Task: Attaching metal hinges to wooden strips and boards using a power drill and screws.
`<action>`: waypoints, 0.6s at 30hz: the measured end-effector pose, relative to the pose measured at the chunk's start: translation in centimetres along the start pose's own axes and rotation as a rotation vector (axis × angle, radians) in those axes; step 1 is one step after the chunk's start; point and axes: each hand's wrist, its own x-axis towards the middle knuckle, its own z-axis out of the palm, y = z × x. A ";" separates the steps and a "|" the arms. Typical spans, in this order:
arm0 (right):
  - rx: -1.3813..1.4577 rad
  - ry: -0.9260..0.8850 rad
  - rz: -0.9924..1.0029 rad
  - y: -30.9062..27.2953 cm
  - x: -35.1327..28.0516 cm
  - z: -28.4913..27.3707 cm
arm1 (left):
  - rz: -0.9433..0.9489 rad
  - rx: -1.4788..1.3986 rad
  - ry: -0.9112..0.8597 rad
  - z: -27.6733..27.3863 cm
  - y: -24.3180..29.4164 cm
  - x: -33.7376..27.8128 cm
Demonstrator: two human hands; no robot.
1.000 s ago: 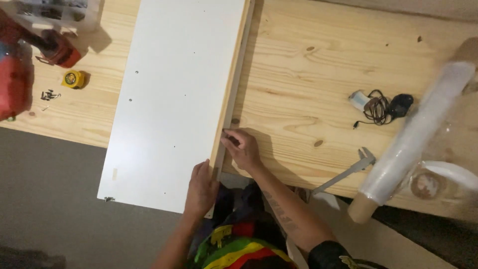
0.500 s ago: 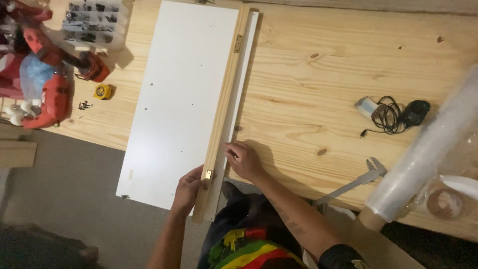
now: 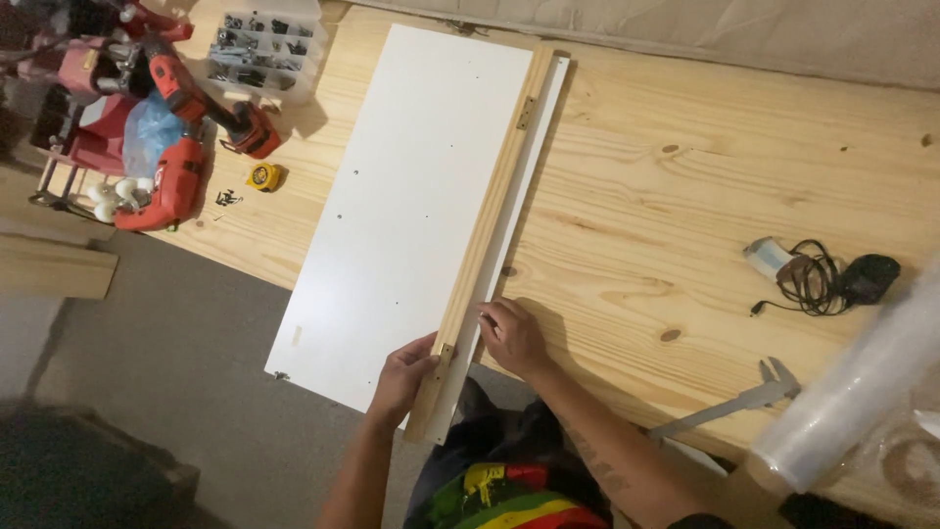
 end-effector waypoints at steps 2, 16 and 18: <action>-0.004 0.000 -0.004 -0.2 -0.1 0.0 | -0.002 0.017 -0.014 0.0 0.3 -0.3; -0.071 0.041 0.017 -0.8 0.0 0.6 | 0.034 0.010 -0.170 -2.1 -0.7 0.9; -0.082 0.032 0.013 -1.5 -0.3 0.5 | 0.049 0.085 -0.179 -1.7 0.3 -0.3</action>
